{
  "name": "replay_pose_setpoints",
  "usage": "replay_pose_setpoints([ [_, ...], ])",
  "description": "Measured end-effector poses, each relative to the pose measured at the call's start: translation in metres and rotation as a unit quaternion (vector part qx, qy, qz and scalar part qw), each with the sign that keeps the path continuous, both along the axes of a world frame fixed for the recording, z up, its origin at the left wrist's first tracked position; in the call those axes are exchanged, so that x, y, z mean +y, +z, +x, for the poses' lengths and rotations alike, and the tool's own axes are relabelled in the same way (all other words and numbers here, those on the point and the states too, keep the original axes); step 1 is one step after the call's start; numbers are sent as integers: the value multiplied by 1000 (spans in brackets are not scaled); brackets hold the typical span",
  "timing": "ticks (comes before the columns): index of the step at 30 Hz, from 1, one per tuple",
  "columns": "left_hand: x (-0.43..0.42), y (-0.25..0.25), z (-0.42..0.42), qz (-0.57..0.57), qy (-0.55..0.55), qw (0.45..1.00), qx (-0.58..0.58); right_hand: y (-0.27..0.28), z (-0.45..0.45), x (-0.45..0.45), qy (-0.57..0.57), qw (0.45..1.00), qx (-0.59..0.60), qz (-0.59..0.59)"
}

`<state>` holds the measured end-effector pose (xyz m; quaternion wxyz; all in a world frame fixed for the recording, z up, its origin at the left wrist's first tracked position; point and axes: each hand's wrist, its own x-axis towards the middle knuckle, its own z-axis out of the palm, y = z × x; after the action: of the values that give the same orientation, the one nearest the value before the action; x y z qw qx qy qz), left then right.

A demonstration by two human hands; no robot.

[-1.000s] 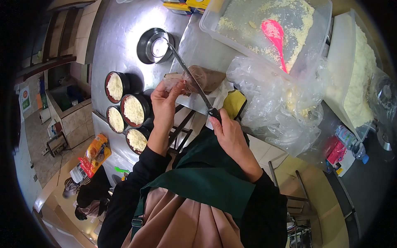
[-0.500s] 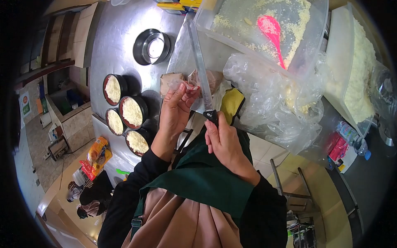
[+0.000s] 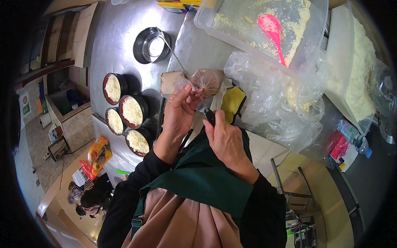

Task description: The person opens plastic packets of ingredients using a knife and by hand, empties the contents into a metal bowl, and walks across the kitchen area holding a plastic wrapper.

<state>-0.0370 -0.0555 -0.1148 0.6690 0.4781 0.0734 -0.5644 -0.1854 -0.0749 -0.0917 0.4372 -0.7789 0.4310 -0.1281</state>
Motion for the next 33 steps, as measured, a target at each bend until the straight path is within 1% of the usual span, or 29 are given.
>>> replay_pose_setpoints([
  [2, 0, 1, 0, -3, 0, 1000, 2, 0, 1, 0, 4, 999, 38, -8],
  [11, 0, 1, -3, -27, 0, 999, -20, 6, 6, 0, -5, 998, 56, -16],
  [16, 0, 1, -3, -13, -4, 1000, 6, 3, 11, -2, -14, 998, 51, -17],
  [19, 1, 0, -3, -27, 0, 999, 18, 1, 8, 0, -14, 999, 46, -13],
  [26, 2, -1, -8, -9, -7, 1000, 26, 1, 12, -6, -23, 999, 27, -4],
  [33, 0, 2, -9, -12, 11, 999, 30, 0, 3, 1, -20, 1000, 20, -1],
])
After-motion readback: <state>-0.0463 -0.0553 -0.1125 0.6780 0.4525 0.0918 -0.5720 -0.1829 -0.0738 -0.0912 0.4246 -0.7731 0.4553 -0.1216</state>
